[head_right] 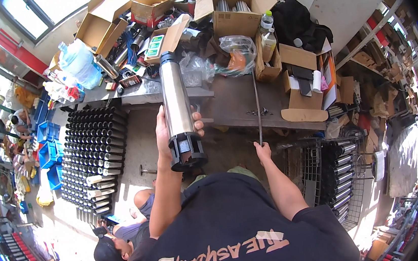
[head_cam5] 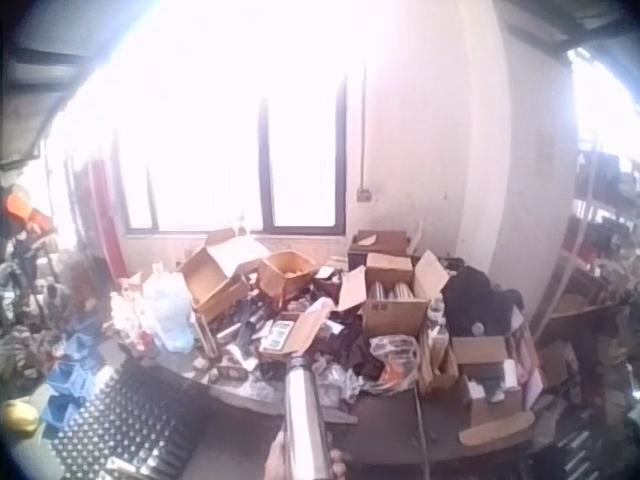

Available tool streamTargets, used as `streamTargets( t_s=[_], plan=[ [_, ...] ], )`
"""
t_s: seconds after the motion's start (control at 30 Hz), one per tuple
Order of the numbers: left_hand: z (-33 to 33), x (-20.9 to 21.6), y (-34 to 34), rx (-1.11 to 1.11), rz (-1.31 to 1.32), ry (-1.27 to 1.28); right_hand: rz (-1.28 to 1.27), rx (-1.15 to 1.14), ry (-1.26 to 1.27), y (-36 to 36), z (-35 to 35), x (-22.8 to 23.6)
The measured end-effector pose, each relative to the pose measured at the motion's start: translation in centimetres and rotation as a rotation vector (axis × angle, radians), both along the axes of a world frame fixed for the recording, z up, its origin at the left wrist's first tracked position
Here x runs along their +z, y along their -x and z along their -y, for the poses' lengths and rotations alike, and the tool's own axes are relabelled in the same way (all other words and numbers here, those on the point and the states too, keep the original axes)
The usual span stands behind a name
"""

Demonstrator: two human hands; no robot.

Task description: The person mounts a large metal tube into a vertical fixture on a workbench and uses a handled tool to tighten a component on the top of the tube.

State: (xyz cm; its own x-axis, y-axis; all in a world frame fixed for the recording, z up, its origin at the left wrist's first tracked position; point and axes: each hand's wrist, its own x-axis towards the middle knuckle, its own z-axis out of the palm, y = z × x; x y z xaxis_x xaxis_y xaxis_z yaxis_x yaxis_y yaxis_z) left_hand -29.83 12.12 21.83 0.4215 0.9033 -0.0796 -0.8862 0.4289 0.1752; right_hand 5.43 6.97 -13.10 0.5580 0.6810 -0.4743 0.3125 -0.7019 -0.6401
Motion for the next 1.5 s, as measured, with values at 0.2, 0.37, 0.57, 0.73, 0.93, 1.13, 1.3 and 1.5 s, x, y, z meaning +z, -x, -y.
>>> streamTargets(
  t_s=[0.2,0.37,0.57,0.73,0.93,1.13,1.3,1.5],
  plan=[
    [-0.5,0.5,-0.2,0.011,-0.049,-0.004,-0.004,-0.005,0.023,0.1,-0.4,1.1],
    [1.9,4.1,-0.8,0.225,-0.713,-0.122,0.019,0.028,0.007,-1.8,1.6,0.1],
    [3.8,-1.8,-2.6,0.084,-0.326,-0.215,0.063,0.094,0.122,-2.9,4.2,1.6],
    [3.1,-1.6,-2.5,0.103,-0.595,-0.079,0.066,0.108,0.105,-4.5,5.2,1.1],
    [1.9,0.0,-2.5,0.181,-0.635,0.020,0.050,0.174,0.075,-4.5,4.9,-0.3],
    [0.8,1.1,-0.9,0.284,-0.830,-0.064,0.056,0.220,0.066,-3.3,4.0,-0.1],
    [0.3,1.4,-0.1,0.334,-0.856,-0.066,0.052,0.247,0.089,-2.7,4.3,0.6],
    [0.4,2.3,1.0,0.274,-0.700,-0.056,0.083,0.275,0.056,-2.0,4.1,0.5]
  ],
)
